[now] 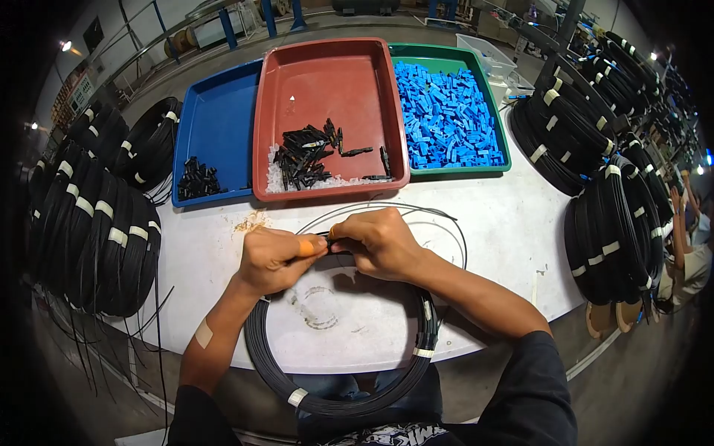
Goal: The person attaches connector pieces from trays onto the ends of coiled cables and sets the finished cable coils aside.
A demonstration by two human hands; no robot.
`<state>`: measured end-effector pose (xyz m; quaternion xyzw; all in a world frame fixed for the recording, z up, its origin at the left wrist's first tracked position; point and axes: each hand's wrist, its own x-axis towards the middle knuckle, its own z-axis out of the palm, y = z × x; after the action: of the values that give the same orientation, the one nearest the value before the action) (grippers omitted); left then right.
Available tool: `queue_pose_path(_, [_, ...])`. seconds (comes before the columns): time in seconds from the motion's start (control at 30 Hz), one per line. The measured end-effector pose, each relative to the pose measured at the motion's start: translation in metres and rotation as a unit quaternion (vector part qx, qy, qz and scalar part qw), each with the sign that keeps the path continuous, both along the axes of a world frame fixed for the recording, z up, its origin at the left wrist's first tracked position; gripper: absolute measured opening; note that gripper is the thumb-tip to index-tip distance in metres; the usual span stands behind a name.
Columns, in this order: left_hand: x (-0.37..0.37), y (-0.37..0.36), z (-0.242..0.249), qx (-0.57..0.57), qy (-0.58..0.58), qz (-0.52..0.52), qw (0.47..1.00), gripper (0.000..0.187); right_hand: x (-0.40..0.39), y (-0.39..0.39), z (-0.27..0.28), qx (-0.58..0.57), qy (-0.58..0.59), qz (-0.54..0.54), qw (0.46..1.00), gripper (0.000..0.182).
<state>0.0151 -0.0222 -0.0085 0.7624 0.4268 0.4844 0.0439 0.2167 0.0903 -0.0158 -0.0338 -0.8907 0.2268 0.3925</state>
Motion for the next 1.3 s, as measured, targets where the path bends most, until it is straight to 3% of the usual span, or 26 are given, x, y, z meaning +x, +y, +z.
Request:
queue_pose_path(0.07, [-0.001, 0.001, 0.002, 0.019, 0.064, -0.018, 0.998, 0.013, -0.001, 0.001, -0.002, -0.033, -0.024, 0.016, 0.999, 0.022])
queue_pose_path(0.27, [0.004, 0.0, 0.004, 0.008, -0.045, 0.028, 0.999, 0.013, -0.001, -0.006, 0.008, -0.034, 0.02, -0.03, 0.999, 0.025])
queue_pose_path(0.37, [0.001, 0.0, 0.002, 0.018, -0.03, 0.01, 0.999, 0.013, 0.0, -0.002, 0.002, 0.05, 0.018, -0.024, 0.998, 0.026])
queue_pose_path(0.43, [-0.002, -0.001, 0.002, 0.013, 0.077, -0.009, 0.997, 0.012, 0.0, -0.003, 0.004, 0.035, -0.047, -0.024, 0.998, 0.028])
queue_pose_path(0.47, [-0.002, -0.002, 0.004, 0.014, 0.078, -0.009, 0.997, 0.012, 0.0, -0.003, 0.004, 0.036, -0.047, -0.024, 0.998, 0.028])
queue_pose_path(0.63, [0.004, 0.0, 0.003, 0.014, -0.052, 0.026, 0.998, 0.015, -0.001, -0.005, 0.008, 0.036, 0.012, -0.031, 0.999, 0.037])
queue_pose_path(0.77, [0.002, -0.001, 0.001, 0.004, -0.068, 0.017, 0.998, 0.015, 0.003, -0.003, 0.004, 0.082, 0.016, -0.026, 0.996, 0.038])
queue_pose_path(0.83, [-0.003, -0.002, 0.002, 0.007, 0.055, -0.018, 0.998, 0.014, 0.003, -0.004, 0.007, 0.084, -0.05, -0.022, 0.995, 0.039])
queue_pose_path(0.87, [-0.002, -0.001, 0.002, 0.007, 0.057, -0.019, 0.998, 0.014, 0.003, -0.004, 0.007, 0.084, -0.049, -0.024, 0.995, 0.039])
queue_pose_path(0.97, [0.003, 0.001, 0.005, 0.028, -0.005, 0.011, 1.0, 0.01, -0.001, -0.003, 0.003, 0.066, -0.04, -0.022, 0.997, 0.044])
queue_pose_path(1.13, [0.005, 0.001, 0.003, 0.023, -0.055, 0.028, 0.998, 0.009, 0.001, -0.004, 0.005, 0.093, 0.023, -0.032, 0.995, 0.035])
queue_pose_path(1.3, [-0.001, 0.003, 0.0, 0.067, 0.078, -0.02, 0.995, 0.01, 0.0, -0.005, 0.006, 0.077, -0.033, -0.033, 0.996, 0.037])
